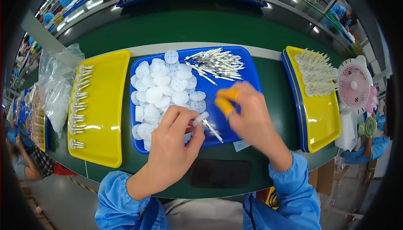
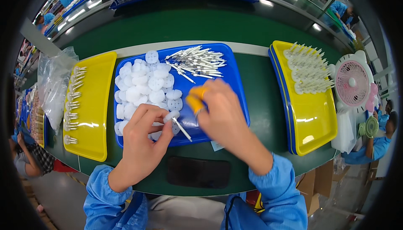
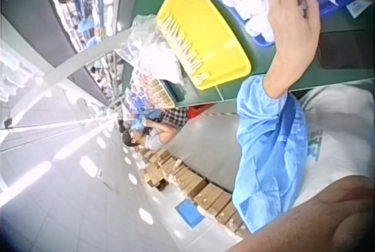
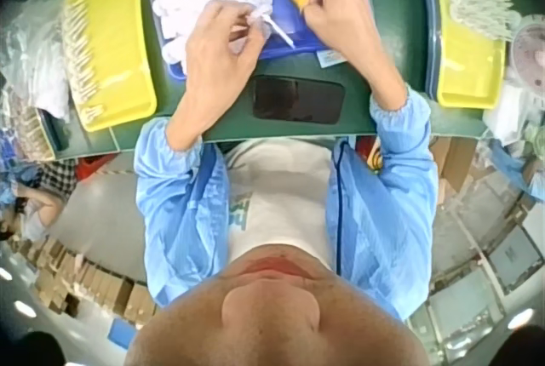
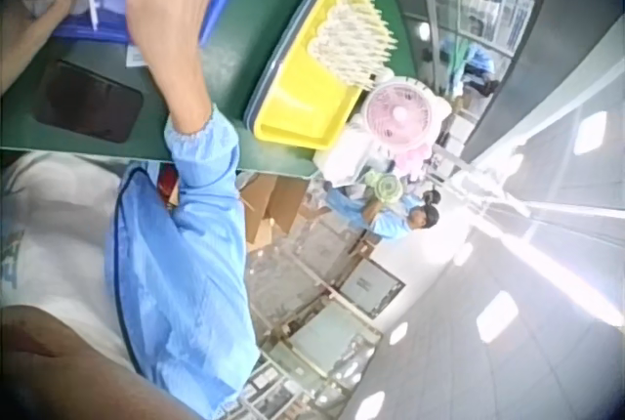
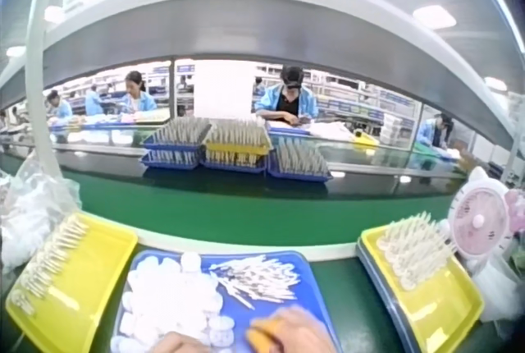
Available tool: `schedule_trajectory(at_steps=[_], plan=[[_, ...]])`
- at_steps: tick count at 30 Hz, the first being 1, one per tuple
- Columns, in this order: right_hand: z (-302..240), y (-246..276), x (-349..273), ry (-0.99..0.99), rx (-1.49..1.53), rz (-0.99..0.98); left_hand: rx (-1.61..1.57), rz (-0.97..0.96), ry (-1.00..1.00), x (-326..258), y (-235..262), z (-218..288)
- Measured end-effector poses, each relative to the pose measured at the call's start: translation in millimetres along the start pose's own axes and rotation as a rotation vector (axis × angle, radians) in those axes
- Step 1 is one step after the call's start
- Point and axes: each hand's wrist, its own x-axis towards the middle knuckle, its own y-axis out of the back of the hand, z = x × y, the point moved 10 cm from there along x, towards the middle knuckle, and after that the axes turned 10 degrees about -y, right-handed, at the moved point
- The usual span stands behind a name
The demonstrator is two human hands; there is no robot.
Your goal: The person inserts thin white rods into the holes of white circular plastic pieces using a yellow tool to assist. The person works at a green table in a factory setting, picking up components from a blue tray and placing the assembled units into a yellow tray.
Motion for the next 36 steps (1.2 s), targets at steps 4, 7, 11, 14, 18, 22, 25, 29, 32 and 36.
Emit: schedule_trajectory(at_steps=[4, 7, 11, 14, 18, 22, 25, 29, 32, 36], plan=[[32, -1, 35, 0.018, -0.440, 0.146, -0.051, -0.039, 0.086, 2, 4, -8], [37, -10, 41, 0.037, -0.562, 0.082, -0.080, -0.079, 0.149, -2, 4, -14], [32, 0, 29, 0.078, -0.471, 0.026, -0.098, -0.045, 0.122, 0, 9, -11], [29, 8, 6, 0.029, -0.357, -0.019, -0.126, -0.069, 0.168, 0, 8, -11], [18, 12, -15, -0.003, -0.267, -0.062, -0.125, -0.092, 0.178, -1, 5, -12], [12, 10, -23, 0.025, -0.304, -0.173, -0.118, -0.095, 0.208, -3, 3, -17], [21, 11, -22, 0.020, -0.395, -0.177, -0.166, -0.065, 0.215, -4, 3, -22], [22, 13, -23, 0.016, -0.298, -0.196, -0.182, -0.074, 0.218, -2, 1, -19], [1, 20, -32, -0.015, -0.031, -0.224, -0.179, -0.082, 0.202, -1, 0, -18], [-25, 6, -44, -0.030, 0.228, -0.294, -0.159, -0.091, 0.168, -3, -3, -15]])
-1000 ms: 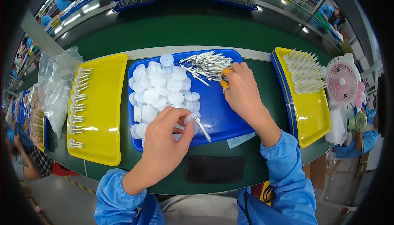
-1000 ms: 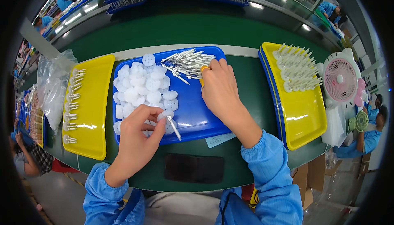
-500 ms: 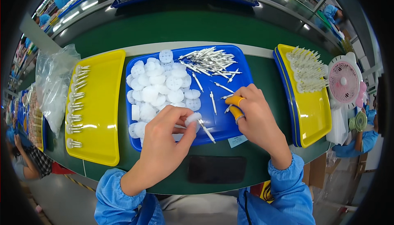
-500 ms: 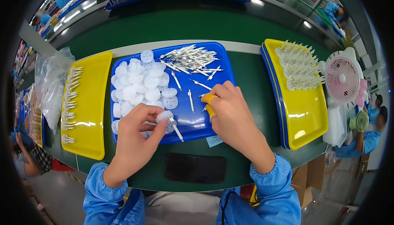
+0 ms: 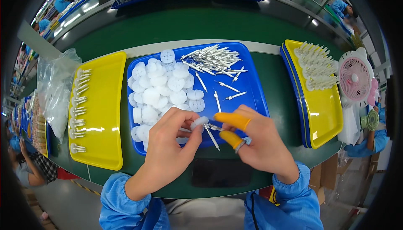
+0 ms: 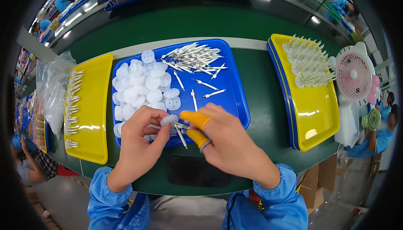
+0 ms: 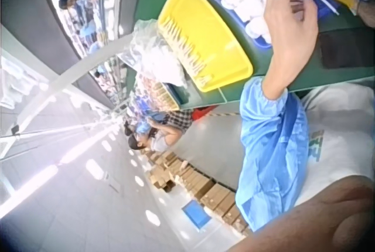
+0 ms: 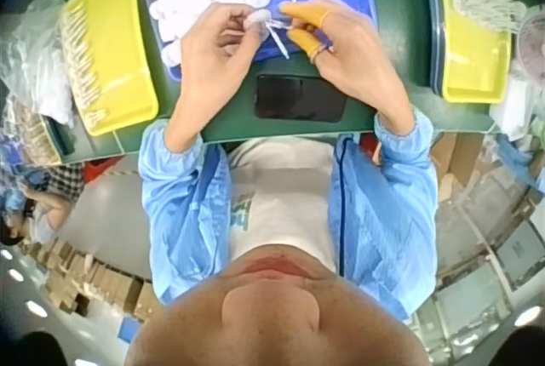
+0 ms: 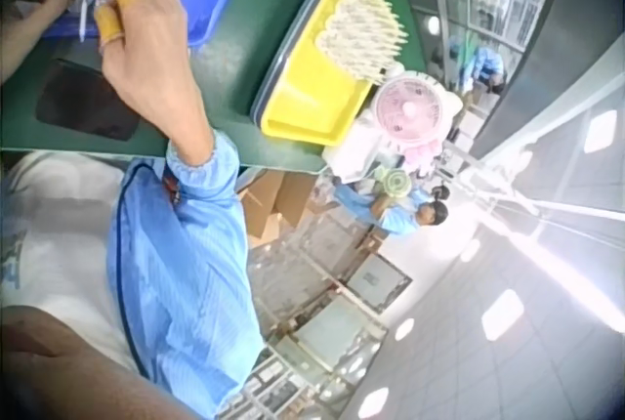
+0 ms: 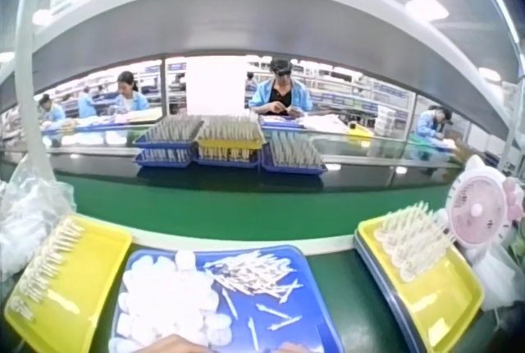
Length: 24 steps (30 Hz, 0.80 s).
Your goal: The person inserts thin white rods into the holes of white circular plastic pieces using a yellow tool to assist. The person works at a green table in a factory setting, picking up components from a blue tray and placing the assembled units into a yellow tray.
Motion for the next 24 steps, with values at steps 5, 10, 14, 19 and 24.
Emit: schedule_trajectory(at_steps=[5, 10, 14, 19, 24], plan=[[-6, -8, -4, 0.075, -0.059, -0.041, 0.050, -0.009, -0.049, 2, -2, 8], [7, -11, 0, 0.049, -0.137, -0.039, 0.079, 0.003, -0.075, 1, -4, 7], [7, -13, 1, 0.042, -0.142, -0.027, 0.088, -0.009, -0.026, -2, -6, 1], [-2, -21, -2, 0.103, -0.134, 0.029, 0.112, 0.009, -0.102, -1, -9, 7], [-5, -21, -5, 0.111, -0.077, 0.103, 0.124, 0.009, -0.110, -4, -8, 10]])
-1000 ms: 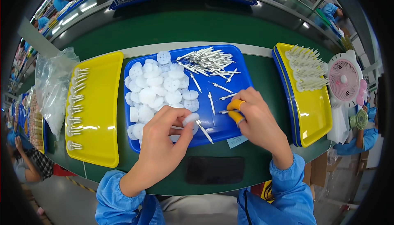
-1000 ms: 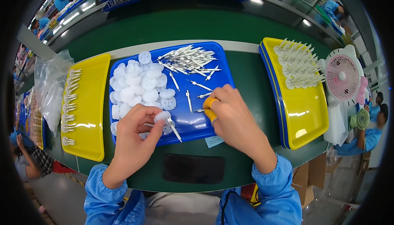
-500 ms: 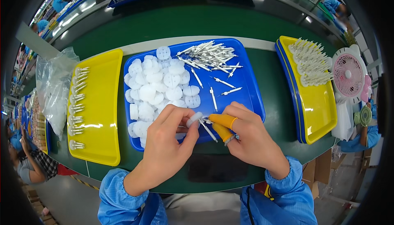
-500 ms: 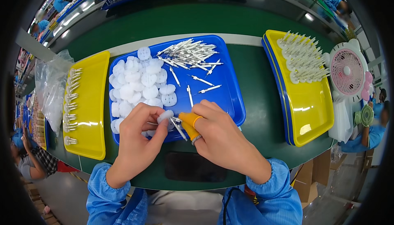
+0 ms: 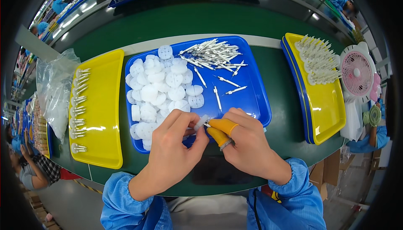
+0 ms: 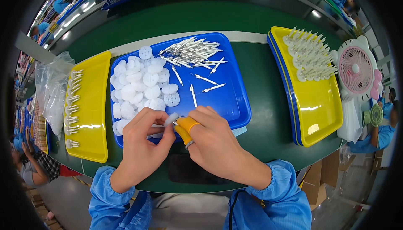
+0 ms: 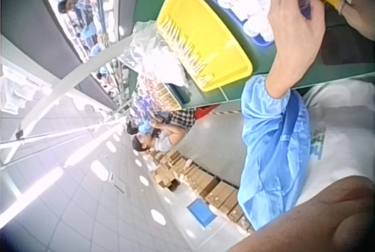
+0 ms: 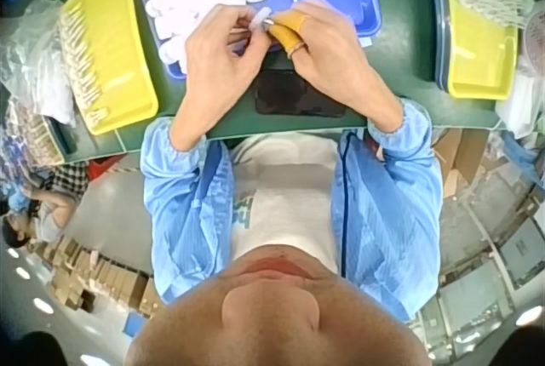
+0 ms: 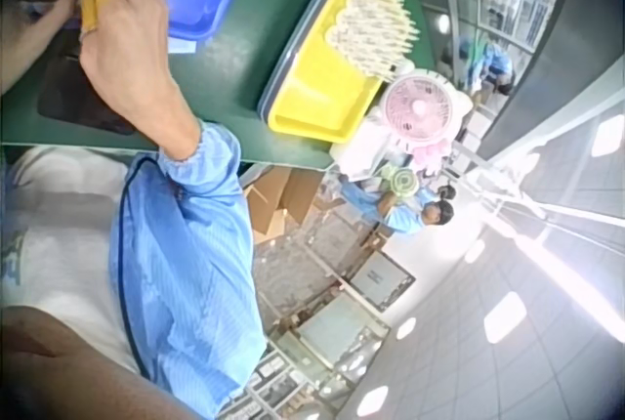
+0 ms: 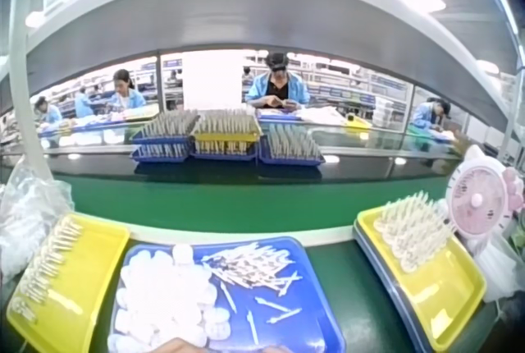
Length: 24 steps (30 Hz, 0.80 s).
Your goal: The person inserts thin white rods into the holes of white circular plastic pieces using a yellow tool to assist. The person works at a green table in a factory setting, picking up components from a blue tray and placing the assembled units into a yellow tray.
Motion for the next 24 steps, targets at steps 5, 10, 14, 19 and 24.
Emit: schedule_trajectory(at_steps=[5, 10, 14, 19, 24], plan=[[-8, 7, -5, 0.049, -0.005, 0.152, 0.037, -0.021, -0.019, -6, -2, 6], [4, -1, 2, -0.041, 0.004, 0.090, 0.066, -0.031, -0.005, -10, -5, 1], [33, 28, 23, -0.059, -0.107, 0.137, 0.050, 0.026, -0.023, -2, 1, -1], [71, 38, 30, -0.145, -0.455, 0.160, 0.001, -0.021, 0.084, 5, 12, -3], [38, 28, 16, -0.140, -0.091, 0.008, -0.122, -0.008, 0.140, 5, 14, -12]])
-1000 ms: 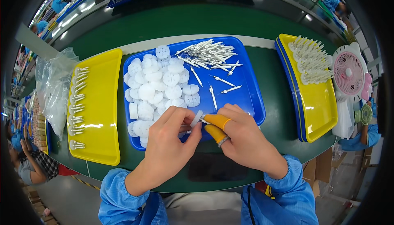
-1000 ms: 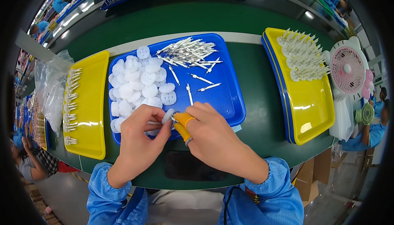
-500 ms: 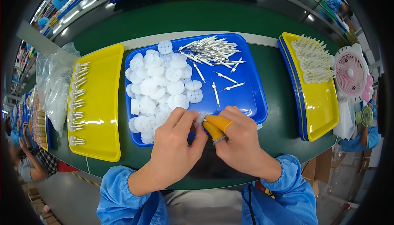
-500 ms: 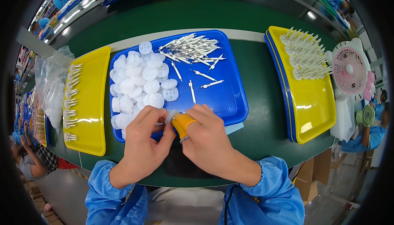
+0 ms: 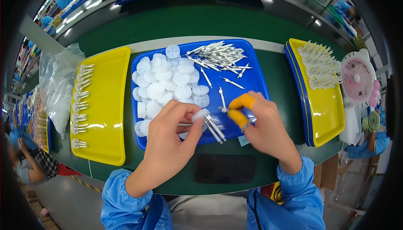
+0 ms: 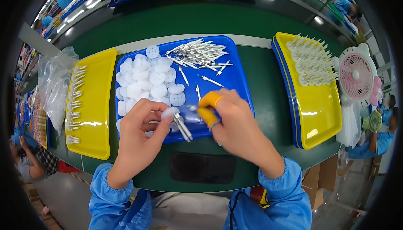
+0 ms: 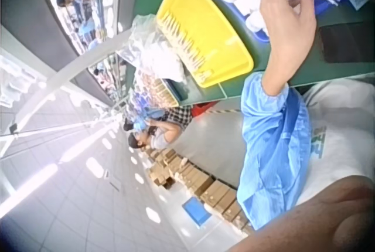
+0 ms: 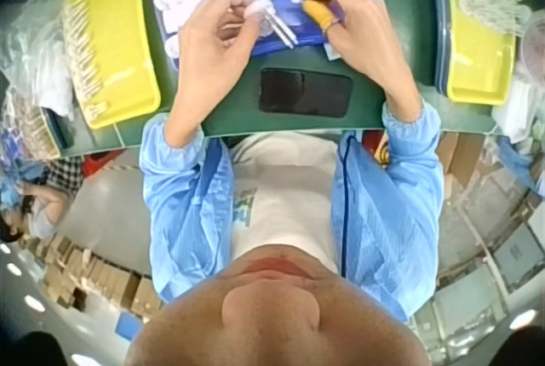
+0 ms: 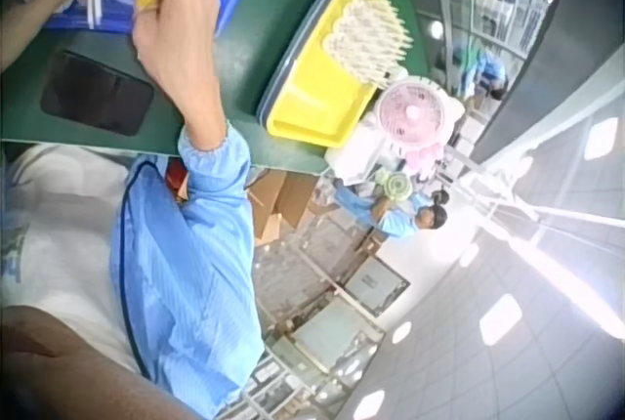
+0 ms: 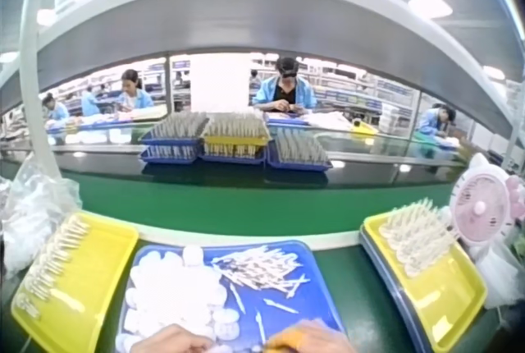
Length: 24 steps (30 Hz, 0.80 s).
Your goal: The person inserts thin white rods into the holes of white circular plastic pieces using a yellow tool to assist. The person works at a green table in a factory setting, picking up components from a blue tray and placing the assembled units into a yellow tray.
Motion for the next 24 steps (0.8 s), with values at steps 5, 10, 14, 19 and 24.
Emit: schedule_trajectory(at_steps=[5, 10, 14, 19, 24], plan=[[-41, -10, -11, 0.103, 0.104, -0.115, 0.007, -0.007, -0.004, -2, -1, 0], [-40, -14, -16, 0.180, 0.050, -0.112, 0.079, -0.005, -0.058, -1, -4, 6], [-32, -15, -11, 0.153, -0.048, -0.101, 0.095, 0.025, -0.072, -3, -3, 7], [-38, -19, -12, 0.170, -0.071, -0.084, 0.104, 0.040, -0.072, -5, -5, 6], [-43, -25, -17, 0.190, -0.014, -0.036, 0.139, 0.041, -0.143, -3, -6, 12]])
